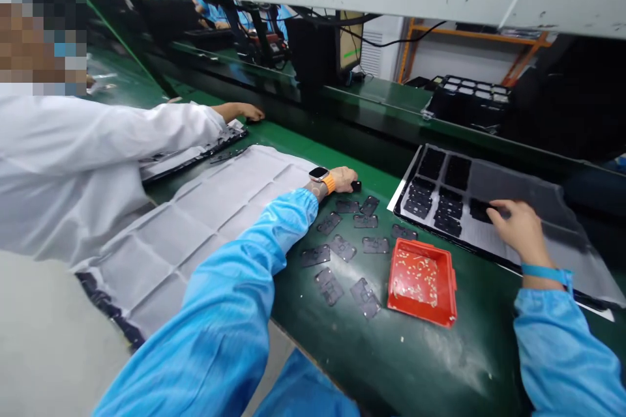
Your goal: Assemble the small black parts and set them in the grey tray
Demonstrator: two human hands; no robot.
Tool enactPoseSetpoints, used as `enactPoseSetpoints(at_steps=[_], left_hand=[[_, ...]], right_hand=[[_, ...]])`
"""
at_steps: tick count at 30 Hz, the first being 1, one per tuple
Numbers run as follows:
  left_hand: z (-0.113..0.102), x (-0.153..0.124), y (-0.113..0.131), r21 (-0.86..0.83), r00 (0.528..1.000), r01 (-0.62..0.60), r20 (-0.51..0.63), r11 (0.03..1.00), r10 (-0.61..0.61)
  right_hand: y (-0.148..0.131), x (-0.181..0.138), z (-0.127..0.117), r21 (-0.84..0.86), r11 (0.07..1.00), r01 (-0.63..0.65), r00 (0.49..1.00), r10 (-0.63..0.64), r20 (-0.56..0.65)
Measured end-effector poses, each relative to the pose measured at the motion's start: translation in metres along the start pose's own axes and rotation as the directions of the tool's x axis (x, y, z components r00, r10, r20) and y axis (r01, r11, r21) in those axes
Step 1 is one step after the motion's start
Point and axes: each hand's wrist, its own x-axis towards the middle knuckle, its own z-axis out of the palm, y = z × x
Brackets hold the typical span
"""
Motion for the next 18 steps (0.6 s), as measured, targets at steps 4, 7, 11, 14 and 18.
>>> enactPoseSetpoints(at_steps=[4, 7, 11, 14, 18], left_hand=[[-0.017, -0.023, 0.053, -0.140, 0.969, -0.248, -0.054, 0.959, 0.243], [-0.014, -0.044, 0.101, -0.208, 0.902, -0.429, -0.148, 0.879, 0.405], [0.003, -0.066, 0.136, -0.526, 0.820, -0.572, -0.387, 0.630, 0.422], [0.014, -0.074, 0.146, -0.764, 0.842, -0.523, -0.394, 0.379, 0.368], [0.021, -0.084, 0.153, -0.884, 0.870, -0.437, -0.369, 0.165, 0.327]], right_hand=[[-0.075, -0.034, 0.001, 0.237, 0.970, 0.060, 0.994, -0.080, 0.075], [-0.125, -0.051, 0.007, 0.556, 0.829, 0.064, 0.955, -0.213, 0.207], [-0.145, -0.064, 0.001, 0.504, 0.813, 0.290, 0.951, -0.302, -0.061], [-0.143, -0.075, -0.009, 0.353, 0.767, 0.536, 0.842, -0.457, -0.286], [-0.144, -0.084, -0.013, 0.142, 0.737, 0.661, 0.714, -0.559, -0.421]])
